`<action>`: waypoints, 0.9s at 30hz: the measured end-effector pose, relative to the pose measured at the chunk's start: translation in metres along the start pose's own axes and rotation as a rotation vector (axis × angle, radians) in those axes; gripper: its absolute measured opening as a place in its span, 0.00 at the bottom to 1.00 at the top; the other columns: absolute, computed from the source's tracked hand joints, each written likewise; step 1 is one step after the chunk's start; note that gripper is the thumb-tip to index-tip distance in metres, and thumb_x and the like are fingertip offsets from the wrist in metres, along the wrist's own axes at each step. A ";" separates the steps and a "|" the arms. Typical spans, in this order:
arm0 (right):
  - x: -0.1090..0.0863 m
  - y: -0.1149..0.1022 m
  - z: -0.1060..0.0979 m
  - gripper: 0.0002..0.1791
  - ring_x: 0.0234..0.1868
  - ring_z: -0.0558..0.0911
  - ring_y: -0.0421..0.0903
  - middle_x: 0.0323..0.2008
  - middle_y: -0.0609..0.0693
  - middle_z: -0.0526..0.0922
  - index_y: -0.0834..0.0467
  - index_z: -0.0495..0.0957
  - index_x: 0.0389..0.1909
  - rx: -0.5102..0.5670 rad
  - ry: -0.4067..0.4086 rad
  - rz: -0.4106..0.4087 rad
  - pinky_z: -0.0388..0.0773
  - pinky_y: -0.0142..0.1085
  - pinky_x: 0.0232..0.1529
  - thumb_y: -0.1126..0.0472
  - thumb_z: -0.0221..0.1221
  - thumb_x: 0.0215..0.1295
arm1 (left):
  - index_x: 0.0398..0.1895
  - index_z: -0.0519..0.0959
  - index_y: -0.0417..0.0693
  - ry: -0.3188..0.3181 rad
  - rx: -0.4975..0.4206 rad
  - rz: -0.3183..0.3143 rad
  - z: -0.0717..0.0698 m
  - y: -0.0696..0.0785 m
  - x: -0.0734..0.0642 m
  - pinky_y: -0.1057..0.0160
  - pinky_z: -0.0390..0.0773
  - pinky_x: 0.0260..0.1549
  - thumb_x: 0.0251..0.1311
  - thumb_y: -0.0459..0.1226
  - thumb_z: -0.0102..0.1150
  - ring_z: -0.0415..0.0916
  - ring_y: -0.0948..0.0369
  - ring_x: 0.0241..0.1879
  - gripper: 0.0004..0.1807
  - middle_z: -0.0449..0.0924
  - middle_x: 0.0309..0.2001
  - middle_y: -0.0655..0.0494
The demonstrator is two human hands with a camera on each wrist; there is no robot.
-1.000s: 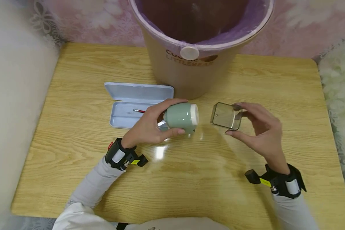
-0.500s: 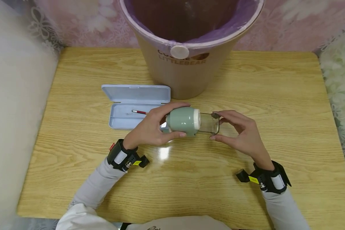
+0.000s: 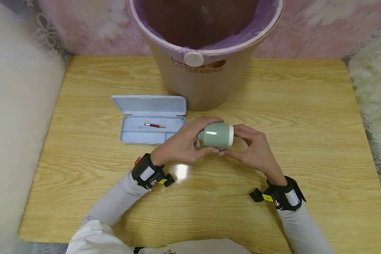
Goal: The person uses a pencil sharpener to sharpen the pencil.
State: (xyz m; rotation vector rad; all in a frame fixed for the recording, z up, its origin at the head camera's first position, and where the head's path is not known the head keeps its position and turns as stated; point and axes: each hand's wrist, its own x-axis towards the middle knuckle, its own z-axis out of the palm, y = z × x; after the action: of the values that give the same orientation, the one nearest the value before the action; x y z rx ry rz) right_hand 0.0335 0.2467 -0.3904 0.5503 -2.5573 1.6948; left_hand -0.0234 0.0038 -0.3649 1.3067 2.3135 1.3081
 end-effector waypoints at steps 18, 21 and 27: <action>0.018 0.051 -0.023 0.31 0.56 0.82 0.57 0.52 0.58 0.85 0.61 0.83 0.55 -0.361 -0.062 0.116 0.76 0.56 0.57 0.61 0.80 0.46 | 0.76 0.61 0.46 -0.151 0.123 -0.246 0.023 -0.016 0.042 0.59 0.78 0.56 0.62 0.48 0.70 0.74 0.56 0.58 0.44 0.68 0.69 0.45; 0.018 0.053 -0.023 0.32 0.56 0.81 0.57 0.53 0.58 0.85 0.61 0.82 0.55 -0.373 -0.069 0.127 0.76 0.56 0.57 0.61 0.80 0.46 | 0.76 0.62 0.45 -0.141 0.137 -0.229 0.026 -0.019 0.041 0.59 0.78 0.56 0.62 0.48 0.70 0.76 0.55 0.58 0.43 0.70 0.68 0.44; 0.017 0.053 -0.020 0.32 0.58 0.81 0.59 0.55 0.60 0.84 0.61 0.82 0.56 -0.354 -0.082 0.149 0.75 0.57 0.58 0.60 0.79 0.48 | 0.75 0.62 0.47 -0.112 0.192 -0.210 0.031 -0.022 0.038 0.58 0.80 0.52 0.62 0.49 0.70 0.78 0.55 0.53 0.42 0.72 0.63 0.44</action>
State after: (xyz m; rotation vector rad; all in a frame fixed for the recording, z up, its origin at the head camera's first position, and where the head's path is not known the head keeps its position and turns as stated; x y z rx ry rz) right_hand -0.0023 0.2781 -0.4251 0.4245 -2.9285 1.2255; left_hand -0.0431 0.0464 -0.3904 1.1173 2.4666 0.9444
